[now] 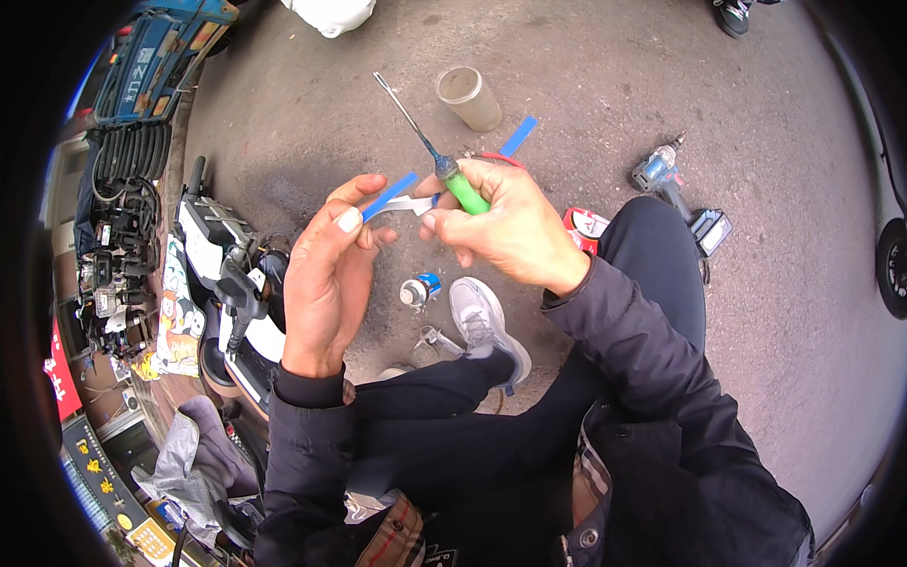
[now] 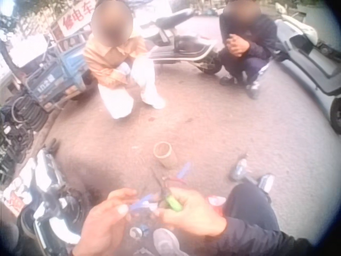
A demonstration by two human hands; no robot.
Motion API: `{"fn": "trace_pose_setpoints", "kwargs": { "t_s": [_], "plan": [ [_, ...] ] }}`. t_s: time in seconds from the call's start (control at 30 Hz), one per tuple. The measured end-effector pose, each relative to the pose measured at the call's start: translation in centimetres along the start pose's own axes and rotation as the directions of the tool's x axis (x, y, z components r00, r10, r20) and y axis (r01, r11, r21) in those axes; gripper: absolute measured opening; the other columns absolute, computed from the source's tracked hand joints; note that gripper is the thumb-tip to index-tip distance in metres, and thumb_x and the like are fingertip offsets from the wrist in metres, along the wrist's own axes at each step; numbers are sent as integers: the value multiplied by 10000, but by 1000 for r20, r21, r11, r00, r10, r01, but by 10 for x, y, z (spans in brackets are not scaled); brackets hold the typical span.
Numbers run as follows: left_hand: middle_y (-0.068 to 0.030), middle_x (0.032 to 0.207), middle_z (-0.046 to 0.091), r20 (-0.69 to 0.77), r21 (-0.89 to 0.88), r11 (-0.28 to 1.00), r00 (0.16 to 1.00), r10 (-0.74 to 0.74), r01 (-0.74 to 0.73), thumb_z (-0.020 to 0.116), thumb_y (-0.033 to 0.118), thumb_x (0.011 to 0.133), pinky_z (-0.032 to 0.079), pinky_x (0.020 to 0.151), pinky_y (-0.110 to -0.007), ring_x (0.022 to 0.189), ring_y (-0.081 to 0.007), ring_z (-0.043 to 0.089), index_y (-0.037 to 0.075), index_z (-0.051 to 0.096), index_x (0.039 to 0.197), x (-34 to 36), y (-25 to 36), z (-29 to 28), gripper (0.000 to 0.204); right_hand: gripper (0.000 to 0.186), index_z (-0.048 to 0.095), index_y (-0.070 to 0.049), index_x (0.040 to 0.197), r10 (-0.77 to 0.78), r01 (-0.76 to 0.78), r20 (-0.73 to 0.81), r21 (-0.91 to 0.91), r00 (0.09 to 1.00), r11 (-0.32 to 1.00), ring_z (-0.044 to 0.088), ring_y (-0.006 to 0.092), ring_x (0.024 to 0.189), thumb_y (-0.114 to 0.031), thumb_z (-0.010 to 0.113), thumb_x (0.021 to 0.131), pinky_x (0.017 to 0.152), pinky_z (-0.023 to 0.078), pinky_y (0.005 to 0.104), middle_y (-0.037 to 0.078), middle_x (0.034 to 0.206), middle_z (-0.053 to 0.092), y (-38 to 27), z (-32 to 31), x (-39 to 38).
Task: The person inflates a scooter tire using a pneumatic inflator, then applies a sealant to the tire tread with a screwdriver. They also handle a blue plastic strip and a small white tube, possibly preparing additional materials.
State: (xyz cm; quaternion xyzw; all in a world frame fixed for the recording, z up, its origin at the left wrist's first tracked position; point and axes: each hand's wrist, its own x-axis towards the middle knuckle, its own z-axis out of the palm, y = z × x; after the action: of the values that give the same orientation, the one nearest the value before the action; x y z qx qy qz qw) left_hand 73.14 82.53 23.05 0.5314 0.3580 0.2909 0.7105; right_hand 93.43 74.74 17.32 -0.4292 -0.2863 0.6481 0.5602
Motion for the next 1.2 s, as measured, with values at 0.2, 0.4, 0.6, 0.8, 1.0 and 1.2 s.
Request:
{"fn": "trace_pose_setpoints", "kwargs": {
  "t_s": [0.2, 0.4, 0.6, 0.8, 1.0, 1.2],
  "plan": [
    [-138, 1434, 582, -115, -78, 997, 993, -31, 22, 611, 197, 1057, 476, 1020, -393, 1246, -182, 543, 69, 633, 894, 1, 2, -5, 208, 285, 633, 14, 1145, 2, -2, 11, 2, 1000, 1000, 702, 102, 659, -103, 788, 936, 549, 475, 234, 96, 967, 782, -4, 2, -4],
    [-142, 1431, 582, -73, -21, 1000, 997, 5, -7, 607, 185, 1056, 483, 1007, -380, 1206, -162, 547, 70, 631, 893, -1, 2, -6, 201, 196, 633, 15, 1152, -9, 9, 8, 86, 1000, 996, 707, 113, 644, -75, 690, 987, 489, 435, 214, 116, 983, 791, -3, 2, -2],
    [-105, 1354, 588, -90, -59, 998, 996, -4, -1, 636, 127, 1039, 473, 998, -357, 1017, -118, 591, 24, 690, 898, -2, 3, -6, 183, 222, 658, 46, 1185, -17, 12, 38, 115, 999, 993, 699, 132, 613, -41, 589, 994, 474, 437, 219, 130, 932, 787, 5, -3, -1],
    [-122, 1393, 584, -126, 117, 993, 991, 40, -26, 630, 159, 1026, 480, 1010, -361, 1149, -169, 569, 44, 650, 829, -2, 1, -6, 229, 346, 682, 53, 1255, -155, 155, -67, 9, 986, 988, 633, 126, 550, -16, 535, 950, 514, 474, 252, 108, 819, 743, 13, -22, 6],
    [-86, 1332, 589, -167, 41, 997, 983, 73, -67, 652, 146, 1021, 462, 1014, -358, 1130, -152, 579, 33, 672, 814, 1, 11, -15, 237, 327, 657, 32, 1206, -118, 65, -418, -140, 901, 988, 599, 114, 539, -38, 510, 923, 510, 452, 262, 98, 811, 738, 18, -67, 25],
    [-73, 1206, 637, -226, -60, 998, 974, 8, -22, 666, 177, 1033, 478, 996, -393, 1132, -174, 600, 16, 733, 937, 1, 17, -17, 199, 168, 742, 34, 1030, -214, -7, -407, -476, 888, 879, 592, 98, 586, -117, 741, 957, 565, 499, 287, 66, 937, 759, 37, -82, 35]
  ]
}}
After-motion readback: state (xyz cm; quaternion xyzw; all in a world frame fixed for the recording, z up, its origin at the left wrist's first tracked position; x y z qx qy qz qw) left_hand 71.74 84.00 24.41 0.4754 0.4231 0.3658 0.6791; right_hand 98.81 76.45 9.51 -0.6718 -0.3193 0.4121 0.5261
